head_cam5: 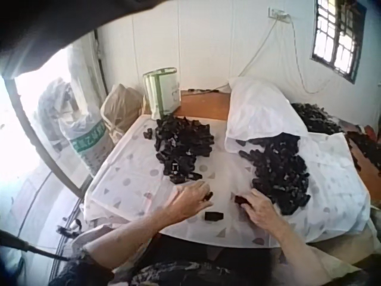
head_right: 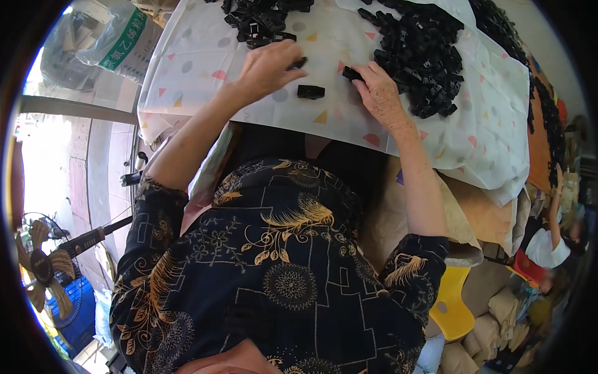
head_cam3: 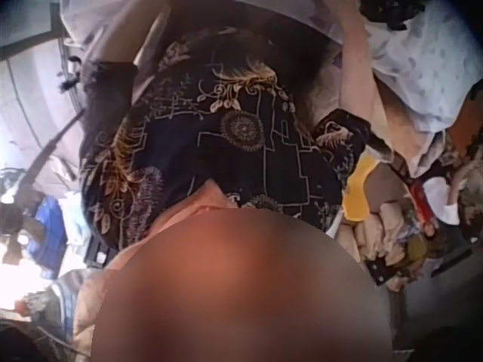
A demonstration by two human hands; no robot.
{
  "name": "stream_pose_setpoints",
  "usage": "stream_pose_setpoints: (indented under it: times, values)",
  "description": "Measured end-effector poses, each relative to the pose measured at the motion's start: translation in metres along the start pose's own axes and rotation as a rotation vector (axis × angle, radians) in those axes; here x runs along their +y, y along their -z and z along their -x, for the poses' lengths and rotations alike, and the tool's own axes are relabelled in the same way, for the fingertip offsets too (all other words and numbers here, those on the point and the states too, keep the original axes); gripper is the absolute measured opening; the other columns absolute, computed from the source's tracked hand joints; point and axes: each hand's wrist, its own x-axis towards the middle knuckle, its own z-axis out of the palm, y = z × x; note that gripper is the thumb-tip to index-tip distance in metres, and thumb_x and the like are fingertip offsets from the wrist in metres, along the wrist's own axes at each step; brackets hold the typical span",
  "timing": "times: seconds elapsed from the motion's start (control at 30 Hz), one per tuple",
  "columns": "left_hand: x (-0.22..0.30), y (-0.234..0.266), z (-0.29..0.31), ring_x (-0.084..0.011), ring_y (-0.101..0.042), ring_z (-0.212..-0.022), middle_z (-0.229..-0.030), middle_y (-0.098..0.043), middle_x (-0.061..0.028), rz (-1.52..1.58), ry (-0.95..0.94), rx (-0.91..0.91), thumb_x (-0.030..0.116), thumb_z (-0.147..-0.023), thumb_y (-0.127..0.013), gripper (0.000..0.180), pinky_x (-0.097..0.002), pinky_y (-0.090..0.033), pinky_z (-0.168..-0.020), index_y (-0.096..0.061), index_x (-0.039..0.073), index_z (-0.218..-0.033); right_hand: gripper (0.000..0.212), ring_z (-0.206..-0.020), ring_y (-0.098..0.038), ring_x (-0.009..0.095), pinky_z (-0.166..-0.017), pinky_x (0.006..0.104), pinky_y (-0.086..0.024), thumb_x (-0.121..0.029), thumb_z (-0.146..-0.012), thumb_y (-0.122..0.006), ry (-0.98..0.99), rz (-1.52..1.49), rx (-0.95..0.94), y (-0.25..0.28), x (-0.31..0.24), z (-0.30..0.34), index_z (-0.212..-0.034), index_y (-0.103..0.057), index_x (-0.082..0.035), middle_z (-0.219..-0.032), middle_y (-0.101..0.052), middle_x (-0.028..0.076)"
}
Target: Sorting and arranging small black plastic components on a workbench in a manufacturing environment.
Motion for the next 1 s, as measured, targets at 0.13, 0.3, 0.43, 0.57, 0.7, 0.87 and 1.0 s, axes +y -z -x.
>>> stream_pose_setpoints:
  times: [0.13,0.3,0.43,0.57,0.7,0.87,1.0]
  values:
    - [0.020,-0.025,-0.025,-0.0302,-0.064,-0.095,-0.093,-0.062,-0.0085,-0.027,-0.082,-0.004,0.026,-0.078,-0.076,0.031,-0.0424,-0.052,-0.077,-0.059,0.007,-0.095,0.029,-0.074,-0.057,0.024,-0.069,0.0306,-0.048,0.001,-0.088,-0.065,-0.229,-0.202,-0.005,0.003,-0.012,0.002,-0.117,-0.063,-0.001,-0.090,-0.057,0.012]
    - [0.031,-0.023,-0.031,-0.0309,-0.064,-0.102,-0.103,-0.063,-0.0088,-0.010,-0.059,-0.190,0.023,-0.079,-0.075,0.031,-0.0425,-0.052,-0.082,-0.061,0.009,-0.102,0.030,-0.073,-0.056,0.020,-0.068,0.0276,-0.048,-0.001,-0.088,-0.066,-0.301,-0.179,0.073,0.010,-0.020,0.007,-0.119,-0.063,-0.002,-0.091,-0.058,0.009]
    - [0.026,-0.016,-0.019,-0.0328,-0.063,-0.101,-0.105,-0.061,-0.0083,0.019,0.087,-0.074,0.024,-0.079,-0.075,0.036,-0.0455,-0.050,-0.084,-0.061,0.012,-0.110,0.030,-0.073,-0.057,0.019,-0.068,0.0274,-0.048,0.000,-0.088,-0.066,-0.207,-0.182,0.082,0.009,-0.024,-0.007,-0.118,-0.064,-0.002,-0.094,-0.059,0.007]
    - [0.008,-0.025,-0.016,-0.0365,-0.063,-0.103,-0.111,-0.060,-0.0122,0.009,0.169,-0.239,0.019,-0.080,-0.073,0.033,-0.0462,-0.051,-0.086,-0.060,0.008,-0.107,0.031,-0.079,-0.060,0.025,-0.072,0.0320,-0.050,0.000,-0.085,-0.065,-0.012,-0.053,0.057,-0.007,-0.031,-0.025,-0.116,-0.065,-0.004,-0.097,-0.060,0.009]
    - [0.007,-0.027,-0.014,-0.0353,-0.063,-0.102,-0.108,-0.061,-0.0113,0.014,0.209,-0.250,0.018,-0.081,-0.068,0.030,-0.0458,-0.050,-0.086,-0.060,0.007,-0.108,0.029,-0.090,-0.061,0.028,-0.078,0.0383,-0.051,-0.005,-0.081,-0.068,0.053,0.050,0.020,-0.018,-0.033,-0.036,-0.110,-0.067,-0.009,-0.093,-0.059,0.008]
    - [0.006,-0.030,-0.013,-0.0327,-0.062,-0.101,-0.105,-0.061,-0.0106,0.051,0.171,-0.204,0.018,-0.082,-0.066,0.027,-0.0445,-0.050,-0.086,-0.060,0.007,-0.106,0.031,-0.094,-0.061,0.026,-0.079,0.0353,-0.048,-0.007,-0.084,-0.062,0.153,0.284,-0.082,-0.017,-0.028,-0.032,-0.115,-0.066,-0.009,-0.098,-0.060,0.006]
    - [0.003,-0.031,-0.010,-0.0321,-0.063,-0.101,-0.107,-0.061,-0.0110,0.106,0.194,-0.199,0.020,-0.082,-0.066,0.029,-0.0442,-0.050,-0.086,-0.061,0.009,-0.108,0.038,-0.101,-0.059,0.023,-0.084,0.0347,-0.045,-0.010,-0.084,-0.060,0.175,0.350,-0.018,-0.019,-0.035,-0.019,-0.122,-0.063,-0.007,-0.106,-0.060,0.006]
